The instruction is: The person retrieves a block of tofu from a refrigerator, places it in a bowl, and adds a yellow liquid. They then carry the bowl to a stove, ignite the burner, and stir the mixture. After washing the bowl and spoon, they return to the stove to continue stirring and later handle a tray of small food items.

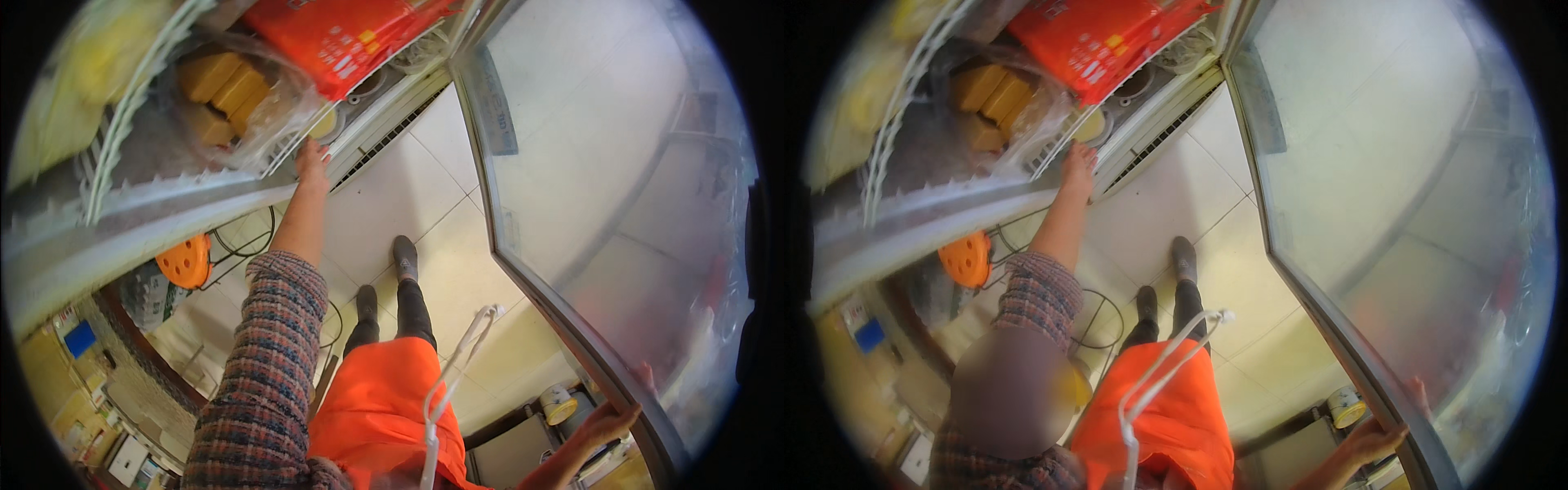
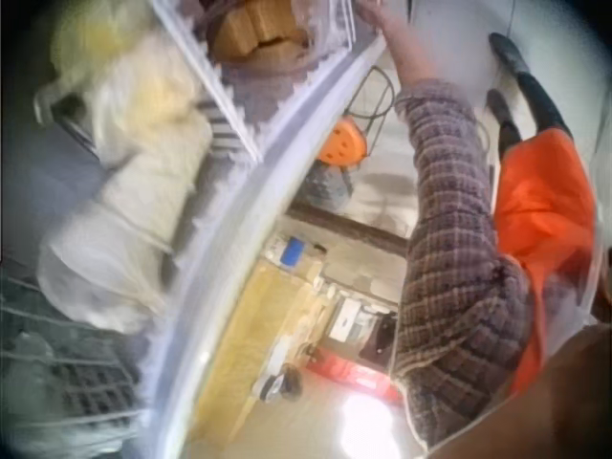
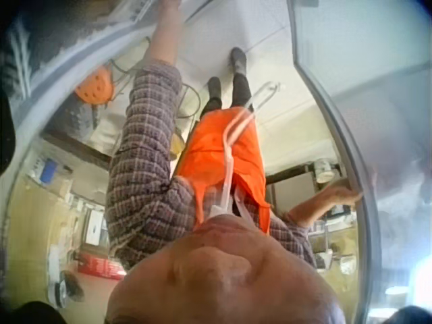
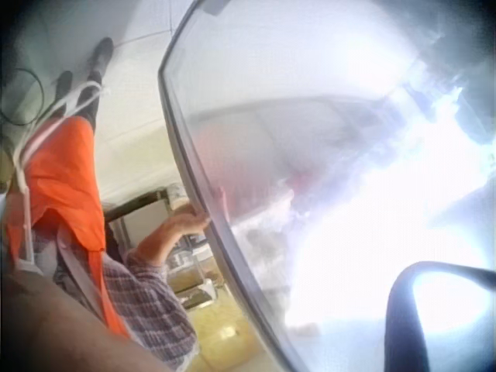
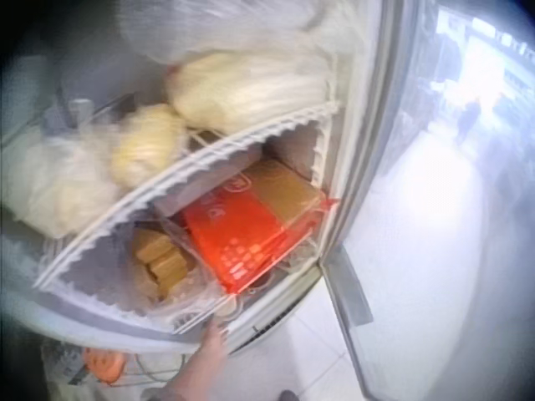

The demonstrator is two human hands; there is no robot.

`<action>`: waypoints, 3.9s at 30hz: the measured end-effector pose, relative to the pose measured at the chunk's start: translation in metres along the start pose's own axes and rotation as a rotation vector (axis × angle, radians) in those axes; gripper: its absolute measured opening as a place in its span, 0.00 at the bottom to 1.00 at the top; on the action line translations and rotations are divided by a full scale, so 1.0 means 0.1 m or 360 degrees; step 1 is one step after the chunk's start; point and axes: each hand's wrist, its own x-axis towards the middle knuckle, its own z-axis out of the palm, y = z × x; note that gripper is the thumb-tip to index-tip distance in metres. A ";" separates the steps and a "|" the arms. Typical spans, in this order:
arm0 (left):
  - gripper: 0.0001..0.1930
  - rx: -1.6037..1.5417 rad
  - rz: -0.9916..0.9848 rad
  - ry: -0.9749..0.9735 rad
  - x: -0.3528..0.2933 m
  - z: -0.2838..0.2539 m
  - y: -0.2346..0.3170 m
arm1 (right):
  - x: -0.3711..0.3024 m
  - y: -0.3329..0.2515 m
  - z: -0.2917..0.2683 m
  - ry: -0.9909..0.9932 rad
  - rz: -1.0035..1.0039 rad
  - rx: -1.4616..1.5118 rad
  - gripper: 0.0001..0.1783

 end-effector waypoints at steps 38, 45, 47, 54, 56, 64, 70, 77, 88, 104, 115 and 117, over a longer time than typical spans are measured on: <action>0.06 0.0347 -0.0260 -0.0163 -1.75 -1.64 -0.48 | -1.52 0.88 6.27 -0.1537 0.0027 0.0130 0.18; 0.06 0.0105 -0.0152 -0.0355 -1.85 -1.78 -0.69 | -1.72 0.94 6.73 -0.1582 0.0290 0.0265 0.13; 0.06 0.0057 -0.0158 -0.0365 -1.84 -1.82 -0.76 | -1.75 0.99 6.74 -0.1539 0.0290 0.0398 0.13; 0.09 0.0258 -0.0201 -0.0345 -1.87 -1.83 -0.86 | -1.79 0.96 6.62 -0.1471 0.0287 0.0510 0.14; 0.08 0.0336 -0.0124 -0.0411 -1.89 -1.80 -0.89 | -1.78 0.94 6.55 -0.1436 0.0268 0.0522 0.14; 0.11 0.0358 -0.0312 -0.0518 -1.86 -1.73 -0.93 | -1.74 0.90 6.48 -0.1424 0.0366 0.0577 0.16; 0.11 0.0380 -0.0373 -0.0481 -1.87 -1.56 -0.92 | -1.76 0.93 6.54 -0.1450 0.0319 0.0575 0.15; 0.11 0.0369 -0.0419 -0.0476 -1.81 -1.43 -0.96 | -1.75 0.93 6.54 -0.1532 0.0309 0.0552 0.16; 0.06 0.0613 -0.0393 -0.0457 -1.81 -1.23 -0.97 | -1.75 0.94 6.55 -0.1570 0.0290 0.0593 0.17; 0.06 0.1032 -0.0418 -0.0463 -1.55 -1.42 -0.99 | -1.68 0.96 6.43 -0.1610 0.0265 0.0755 0.14; 0.03 0.0597 -0.0412 -0.0532 -1.47 -1.54 -0.99 | -1.73 1.00 6.47 -0.1503 0.0132 0.0800 0.14; 0.03 0.0840 -0.0514 -0.0370 -1.47 -1.55 -0.99 | -1.73 1.00 6.47 -0.1509 0.0151 0.0824 0.14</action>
